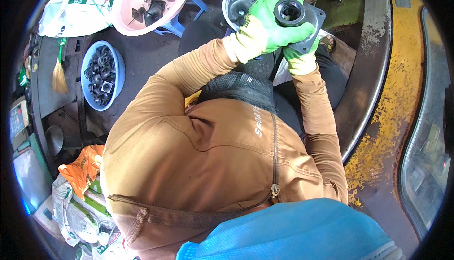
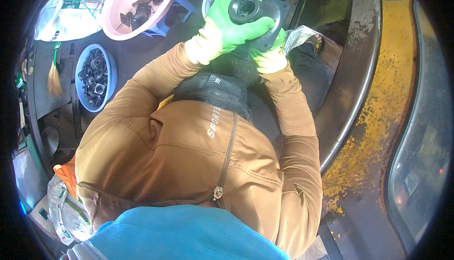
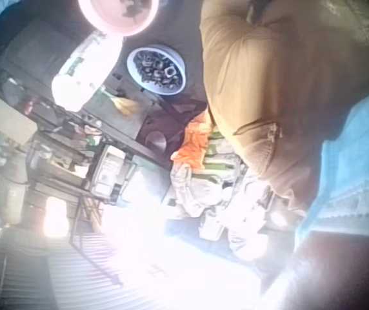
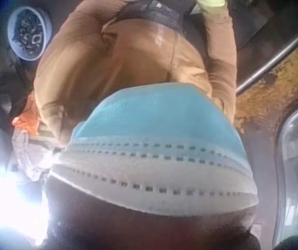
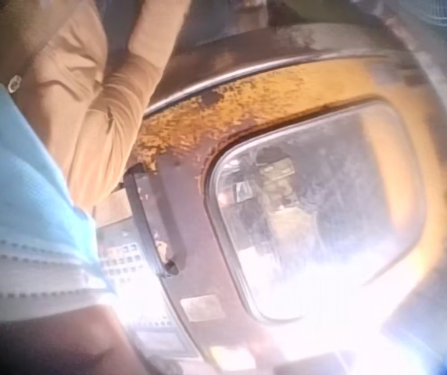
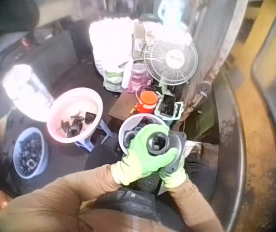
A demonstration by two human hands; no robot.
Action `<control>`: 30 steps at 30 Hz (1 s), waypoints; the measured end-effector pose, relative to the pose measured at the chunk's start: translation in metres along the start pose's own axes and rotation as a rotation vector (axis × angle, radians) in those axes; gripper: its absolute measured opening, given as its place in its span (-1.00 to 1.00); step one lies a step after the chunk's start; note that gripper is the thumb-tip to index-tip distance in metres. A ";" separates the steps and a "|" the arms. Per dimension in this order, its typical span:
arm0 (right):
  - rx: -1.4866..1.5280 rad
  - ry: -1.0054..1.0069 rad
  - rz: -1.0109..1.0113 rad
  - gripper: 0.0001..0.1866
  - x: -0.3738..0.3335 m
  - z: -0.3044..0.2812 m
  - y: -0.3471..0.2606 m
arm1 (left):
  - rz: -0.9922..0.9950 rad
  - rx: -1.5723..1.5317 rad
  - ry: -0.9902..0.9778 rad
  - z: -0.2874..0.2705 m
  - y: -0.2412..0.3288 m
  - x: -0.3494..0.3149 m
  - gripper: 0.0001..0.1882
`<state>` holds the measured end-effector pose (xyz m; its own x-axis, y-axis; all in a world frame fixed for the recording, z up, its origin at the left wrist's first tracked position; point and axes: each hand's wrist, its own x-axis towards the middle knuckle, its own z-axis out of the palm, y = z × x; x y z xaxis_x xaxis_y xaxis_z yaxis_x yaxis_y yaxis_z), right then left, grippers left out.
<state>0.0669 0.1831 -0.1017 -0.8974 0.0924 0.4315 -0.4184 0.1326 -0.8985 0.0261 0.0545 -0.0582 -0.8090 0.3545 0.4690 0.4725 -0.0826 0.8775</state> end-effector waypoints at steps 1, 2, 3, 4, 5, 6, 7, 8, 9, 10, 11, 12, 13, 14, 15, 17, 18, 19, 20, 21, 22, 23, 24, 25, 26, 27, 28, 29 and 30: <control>-0.066 -0.019 -0.010 -0.64 0.000 -0.002 -0.005 | -0.012 -0.022 -0.019 -0.003 0.000 0.000 -0.51; -0.129 -0.053 -0.025 -0.66 0.000 -0.003 -0.009 | -0.005 -0.036 -0.048 -0.005 0.000 0.001 -0.52; -0.134 -0.030 -0.073 -0.65 0.000 -0.004 -0.012 | -0.017 -0.044 -0.060 -0.007 0.000 0.001 -0.52; -0.197 -0.097 -0.060 -0.63 0.000 -0.007 -0.015 | -0.009 -0.042 -0.081 -0.009 0.000 0.002 -0.53; -0.260 -0.162 -0.043 -0.62 0.000 -0.009 -0.018 | 0.026 -0.045 -0.091 -0.010 0.000 0.002 -0.54; -0.296 -0.192 -0.051 -0.60 -0.001 -0.012 -0.019 | -0.010 -0.040 -0.133 -0.011 0.000 0.003 -0.54; -0.124 -0.207 0.083 -0.58 0.000 -0.014 -0.019 | -0.013 -0.040 -0.161 -0.013 0.001 0.005 -0.55; -0.069 -0.225 0.101 -0.57 0.000 -0.015 -0.018 | 0.010 -0.041 -0.192 -0.014 0.002 0.007 -0.55; -0.171 -0.267 0.038 -0.56 0.001 -0.018 -0.018 | 0.010 -0.088 -0.244 -0.016 0.002 0.009 -0.56; -0.260 -0.308 -0.036 -0.55 0.000 -0.021 -0.017 | 0.008 -0.108 -0.302 -0.019 0.004 0.012 -0.56; -0.053 -0.291 0.135 -0.51 0.000 -0.023 -0.016 | 0.015 -0.126 -0.364 -0.023 0.005 0.015 -0.56; 0.052 -0.290 0.176 -0.46 -0.001 -0.025 -0.016 | 0.004 -0.132 -0.437 -0.027 0.006 0.018 -0.56; -0.062 -0.374 0.125 -0.43 -0.003 -0.027 -0.016 | 0.009 -0.134 -0.525 -0.031 0.007 0.020 -0.58; -0.180 -0.444 0.106 -0.40 -0.004 -0.028 -0.017 | -0.001 -0.175 -0.601 -0.035 0.007 0.023 -0.57; -0.140 -0.486 0.017 -0.44 -0.008 -0.027 -0.018 | -0.010 -0.209 -0.686 -0.037 0.006 0.026 -0.57; -0.396 -0.526 -0.153 -0.51 -0.016 -0.022 -0.020 | -0.053 -0.382 -0.857 -0.039 0.004 0.030 -0.50; -0.236 -0.550 0.010 -0.50 -0.018 -0.015 -0.018 | -0.041 -0.479 -0.990 -0.038 0.003 0.033 -0.42; -0.016 -0.542 0.281 -0.49 -0.020 -0.011 -0.018 | -0.049 -0.524 -1.103 -0.037 0.001 0.037 -0.39; 0.233 -0.453 0.550 -0.47 -0.020 -0.006 -0.017 | -0.032 -0.578 -1.204 -0.036 0.001 0.042 -0.36; 0.117 -0.466 0.311 -0.43 -0.017 -0.006 -0.017 | -0.013 -0.533 -1.221 -0.036 0.001 0.048 -0.33; -0.203 -0.444 0.052 -0.36 -0.012 -0.007 -0.017 | -0.090 -0.512 -1.218 -0.039 0.003 0.054 -0.28; -0.572 -0.346 -0.183 -0.28 -0.004 -0.010 -0.017 | 0.009 -0.398 -1.120 -0.041 0.005 0.063 -0.26; -0.535 -0.318 -0.251 -0.26 0.003 -0.016 -0.019 | 0.162 -0.254 -1.051 -0.044 0.008 0.071 -0.25; -0.317 -0.245 -0.176 -0.29 0.011 -0.021 -0.021 | 0.271 -0.053 -0.867 -0.047 0.011 0.075 -0.25; -0.173 -0.186 -0.087 -0.32 0.019 -0.026 -0.024 | 0.210 0.151 -0.700 -0.049 0.014 0.077 -0.26; -0.130 -0.073 -0.020 -0.41 0.026 -0.024 -0.024 | 0.371 0.175 -0.603 -0.046 0.017 0.074 -0.26; -0.216 -0.078 -0.130 -0.45 0.028 -0.022 -0.026 | 0.453 0.210 -0.497 -0.043 0.018 0.071 -0.27; -0.277 -0.025 -0.182 -0.48 0.028 -0.017 -0.026 | 0.215 -0.005 -0.380 -0.031 0.018 0.056 -0.25; -0.316 0.001 -0.239 -0.51 0.027 -0.011 -0.026 | 0.025 -0.123 -0.343 -0.021 0.017 0.043 -0.23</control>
<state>0.0556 0.1934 -0.0659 -0.7799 0.0232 0.6254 -0.5514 0.4473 -0.7042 -0.0078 0.0491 -0.0211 -0.6235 0.6413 0.4473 0.4277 -0.1992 0.8817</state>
